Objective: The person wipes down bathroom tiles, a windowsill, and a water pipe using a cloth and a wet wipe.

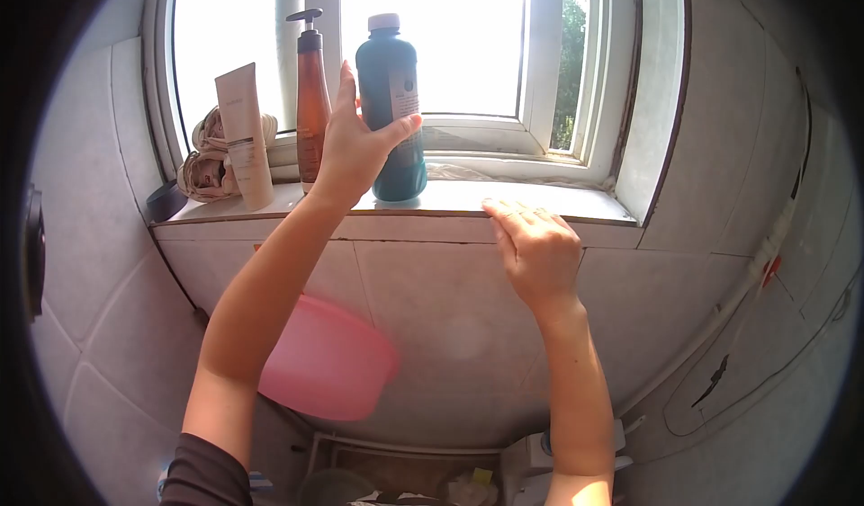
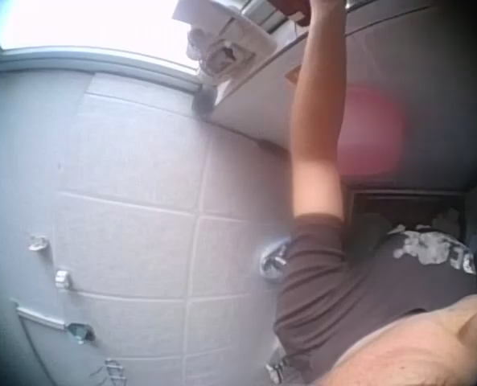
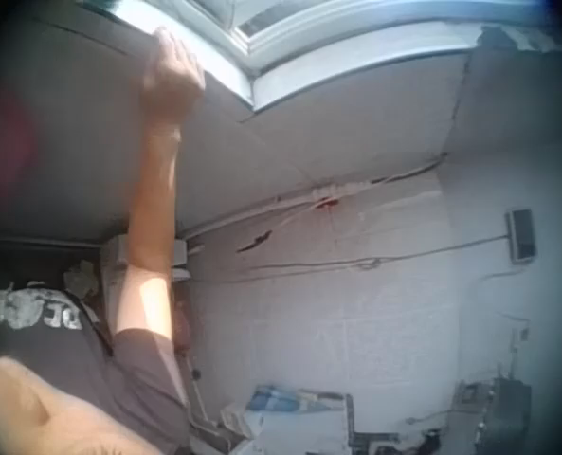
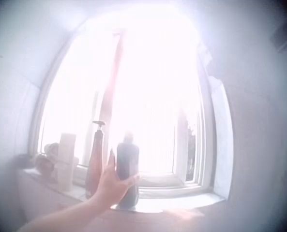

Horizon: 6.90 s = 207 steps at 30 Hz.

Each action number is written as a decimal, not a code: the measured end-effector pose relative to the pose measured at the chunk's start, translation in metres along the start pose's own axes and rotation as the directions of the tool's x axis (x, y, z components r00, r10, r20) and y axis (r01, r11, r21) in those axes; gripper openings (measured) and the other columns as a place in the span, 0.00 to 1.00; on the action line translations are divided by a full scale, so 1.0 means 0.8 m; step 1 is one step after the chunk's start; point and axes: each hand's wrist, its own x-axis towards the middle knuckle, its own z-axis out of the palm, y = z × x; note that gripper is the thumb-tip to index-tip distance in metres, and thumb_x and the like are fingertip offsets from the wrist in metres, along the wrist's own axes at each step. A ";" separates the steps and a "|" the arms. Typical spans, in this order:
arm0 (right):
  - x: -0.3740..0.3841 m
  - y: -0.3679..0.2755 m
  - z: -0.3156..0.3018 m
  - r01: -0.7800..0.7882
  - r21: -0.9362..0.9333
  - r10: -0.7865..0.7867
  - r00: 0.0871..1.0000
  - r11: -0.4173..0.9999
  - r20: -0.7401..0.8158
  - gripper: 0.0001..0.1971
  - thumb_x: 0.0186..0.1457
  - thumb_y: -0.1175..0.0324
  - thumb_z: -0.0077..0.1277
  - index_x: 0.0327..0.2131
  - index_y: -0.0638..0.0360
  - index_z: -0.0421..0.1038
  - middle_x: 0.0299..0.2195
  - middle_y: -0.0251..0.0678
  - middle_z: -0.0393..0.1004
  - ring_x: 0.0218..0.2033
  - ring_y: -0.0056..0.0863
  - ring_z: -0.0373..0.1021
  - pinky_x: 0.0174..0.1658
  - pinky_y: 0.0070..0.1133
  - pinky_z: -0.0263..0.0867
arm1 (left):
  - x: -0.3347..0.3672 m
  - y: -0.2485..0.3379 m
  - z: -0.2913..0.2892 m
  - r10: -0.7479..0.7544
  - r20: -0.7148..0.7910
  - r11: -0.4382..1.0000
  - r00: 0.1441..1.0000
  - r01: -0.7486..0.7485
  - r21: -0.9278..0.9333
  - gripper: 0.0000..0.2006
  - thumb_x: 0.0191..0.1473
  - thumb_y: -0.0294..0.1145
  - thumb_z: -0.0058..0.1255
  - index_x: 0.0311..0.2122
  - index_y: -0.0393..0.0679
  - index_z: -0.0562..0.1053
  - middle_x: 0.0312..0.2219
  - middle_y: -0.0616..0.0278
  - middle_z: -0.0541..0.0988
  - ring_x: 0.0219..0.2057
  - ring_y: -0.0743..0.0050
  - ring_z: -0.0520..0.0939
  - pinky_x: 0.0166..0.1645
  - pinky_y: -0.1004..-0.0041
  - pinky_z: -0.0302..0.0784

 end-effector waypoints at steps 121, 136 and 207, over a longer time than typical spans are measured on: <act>0.075 -0.192 0.123 0.186 0.019 -0.186 0.954 0.982 0.234 0.15 0.56 0.63 0.49 0.43 0.62 0.72 0.42 0.37 0.75 0.43 0.32 0.70 0.48 0.28 0.62 | -0.344 0.013 -0.235 -0.478 -0.416 0.841 0.774 0.267 -0.470 0.29 0.51 0.41 0.59 0.53 0.33 0.66 0.42 0.50 0.77 0.41 0.65 0.79 0.49 0.66 0.75; 0.087 -0.197 0.132 0.089 0.229 -0.167 0.921 0.969 0.351 0.14 0.60 0.64 0.42 0.44 0.56 0.72 0.44 0.36 0.75 0.42 0.36 0.73 0.39 0.30 0.71 | -0.366 0.005 -0.232 -0.509 -0.453 0.825 0.732 0.264 -0.500 0.29 0.50 0.39 0.60 0.53 0.34 0.65 0.43 0.51 0.77 0.41 0.67 0.78 0.50 0.67 0.73; 0.095 -0.182 0.136 -0.009 0.007 0.005 0.902 1.000 0.432 0.26 0.61 0.48 0.39 0.45 0.62 0.73 0.37 0.40 0.77 0.37 0.37 0.74 0.41 0.29 0.69 | -0.359 0.009 -0.230 -0.426 -0.476 0.885 0.769 0.246 -0.395 0.29 0.53 0.38 0.58 0.54 0.32 0.64 0.44 0.49 0.75 0.44 0.65 0.77 0.51 0.67 0.72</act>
